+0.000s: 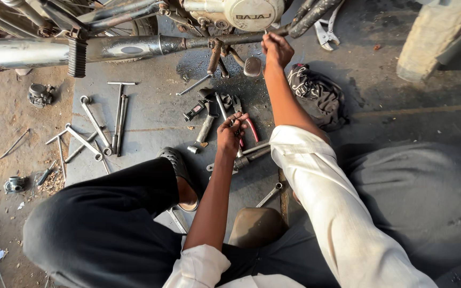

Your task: The person works on a motorcycle engine by removing and handling small metal parts and bolts. They use pliers and wrenches to manipulate components, wipe parts with a cloth, and place items back onto the engine block.

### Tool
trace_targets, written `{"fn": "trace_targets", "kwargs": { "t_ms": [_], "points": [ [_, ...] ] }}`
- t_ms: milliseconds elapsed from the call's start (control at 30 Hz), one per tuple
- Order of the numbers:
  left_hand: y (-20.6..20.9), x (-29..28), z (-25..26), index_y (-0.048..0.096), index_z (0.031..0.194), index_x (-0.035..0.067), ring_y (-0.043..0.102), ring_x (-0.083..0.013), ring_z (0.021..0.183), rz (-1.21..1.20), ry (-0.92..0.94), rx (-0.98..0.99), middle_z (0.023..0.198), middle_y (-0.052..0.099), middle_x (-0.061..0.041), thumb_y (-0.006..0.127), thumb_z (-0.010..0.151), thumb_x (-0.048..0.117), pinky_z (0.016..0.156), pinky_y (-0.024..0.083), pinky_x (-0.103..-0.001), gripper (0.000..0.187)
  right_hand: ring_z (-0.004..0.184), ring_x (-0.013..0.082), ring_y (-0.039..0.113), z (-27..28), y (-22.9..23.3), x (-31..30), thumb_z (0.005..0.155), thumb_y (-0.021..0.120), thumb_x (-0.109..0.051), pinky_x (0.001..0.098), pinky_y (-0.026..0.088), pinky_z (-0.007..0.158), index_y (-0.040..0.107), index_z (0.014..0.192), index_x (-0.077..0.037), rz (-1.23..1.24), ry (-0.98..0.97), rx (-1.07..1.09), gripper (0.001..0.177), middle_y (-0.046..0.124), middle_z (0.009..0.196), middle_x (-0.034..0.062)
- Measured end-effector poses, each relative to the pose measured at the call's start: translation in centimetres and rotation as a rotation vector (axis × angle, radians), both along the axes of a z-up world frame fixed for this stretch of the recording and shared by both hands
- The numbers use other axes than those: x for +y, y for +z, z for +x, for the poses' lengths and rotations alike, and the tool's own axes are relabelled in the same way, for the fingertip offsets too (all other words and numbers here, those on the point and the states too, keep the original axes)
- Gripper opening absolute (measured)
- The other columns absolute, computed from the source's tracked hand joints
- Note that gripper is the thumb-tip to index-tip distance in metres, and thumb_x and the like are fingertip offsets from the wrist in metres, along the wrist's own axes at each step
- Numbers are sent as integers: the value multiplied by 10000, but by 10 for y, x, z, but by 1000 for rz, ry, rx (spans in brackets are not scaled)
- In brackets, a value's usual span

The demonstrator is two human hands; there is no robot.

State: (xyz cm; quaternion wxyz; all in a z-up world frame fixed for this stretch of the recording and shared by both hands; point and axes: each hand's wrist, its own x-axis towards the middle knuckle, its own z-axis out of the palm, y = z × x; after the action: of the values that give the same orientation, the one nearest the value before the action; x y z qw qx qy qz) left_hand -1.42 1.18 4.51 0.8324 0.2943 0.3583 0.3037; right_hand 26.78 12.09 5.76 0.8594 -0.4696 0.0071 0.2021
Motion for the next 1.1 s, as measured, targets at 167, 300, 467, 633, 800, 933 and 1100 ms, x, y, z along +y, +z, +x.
{"fn": "trace_targets", "kwargs": {
  "t_ms": [167, 300, 467, 633, 800, 933, 1100],
  "points": [
    [0, -2, 16, 623, 1220, 28, 650, -123, 797, -28, 4, -1, 1176, 751, -134, 484, 1031, -19, 696, 503, -261, 239, 635, 166, 753, 8, -7, 12, 774, 839, 37, 233, 583, 514, 803, 893, -43, -99, -53, -52, 148, 799, 806, 132],
    [-11, -7, 28, 618, 1223, 21, 667, -133, 801, -42, -10, -50, 1175, 743, -137, 481, 1039, -4, 684, 516, -258, 232, 639, 156, 760, 11, -16, 16, 776, 832, 45, 239, 595, 517, 804, 884, -53, -36, -36, -102, 148, 803, 807, 117],
    [-26, -10, 34, 616, 1232, 14, 669, -136, 794, -54, -22, -63, 1185, 743, -143, 496, 1042, 8, 663, 515, -251, 224, 612, 174, 749, 24, -17, 20, 781, 830, 57, 263, 586, 499, 803, 873, 2, -143, -86, -69, 110, 799, 779, 139],
    [-50, -3, 45, 604, 1243, -6, 688, -163, 792, -38, 24, -124, 1165, 734, -160, 530, 1028, -17, 624, 510, -261, 228, 605, 235, 772, 37, -35, 32, 721, 792, 146, 313, 641, 520, 743, 851, 59, -16, -44, -254, 164, 776, 768, 198],
    [-52, -3, 53, 586, 1286, -28, 682, -160, 786, 23, 63, -168, 1187, 734, -162, 533, 1037, -17, 626, 512, -253, 255, 552, 231, 759, 44, -21, 33, 645, 756, 210, 320, 652, 486, 693, 845, 76, -75, -49, -290, 250, 760, 742, 197],
    [-32, -1, 53, 563, 1312, -53, 686, -168, 785, -82, 68, -202, 1206, 728, -175, 505, 1026, -3, 636, 511, -255, 297, 529, 180, 731, 36, 11, 18, 711, 790, 145, 279, 571, 428, 712, 832, 57, -271, 10, -262, 169, 767, 715, 163],
    [-8, 0, 53, 564, 1307, -55, 684, -165, 783, -148, 87, -175, 1212, 729, -178, 491, 1028, 1, 647, 511, -258, 294, 491, 123, 706, 18, 52, -5, 751, 854, -1, 242, 541, 409, 728, 812, -30, -598, 46, -334, 144, 764, 684, 90]
  ]
}}
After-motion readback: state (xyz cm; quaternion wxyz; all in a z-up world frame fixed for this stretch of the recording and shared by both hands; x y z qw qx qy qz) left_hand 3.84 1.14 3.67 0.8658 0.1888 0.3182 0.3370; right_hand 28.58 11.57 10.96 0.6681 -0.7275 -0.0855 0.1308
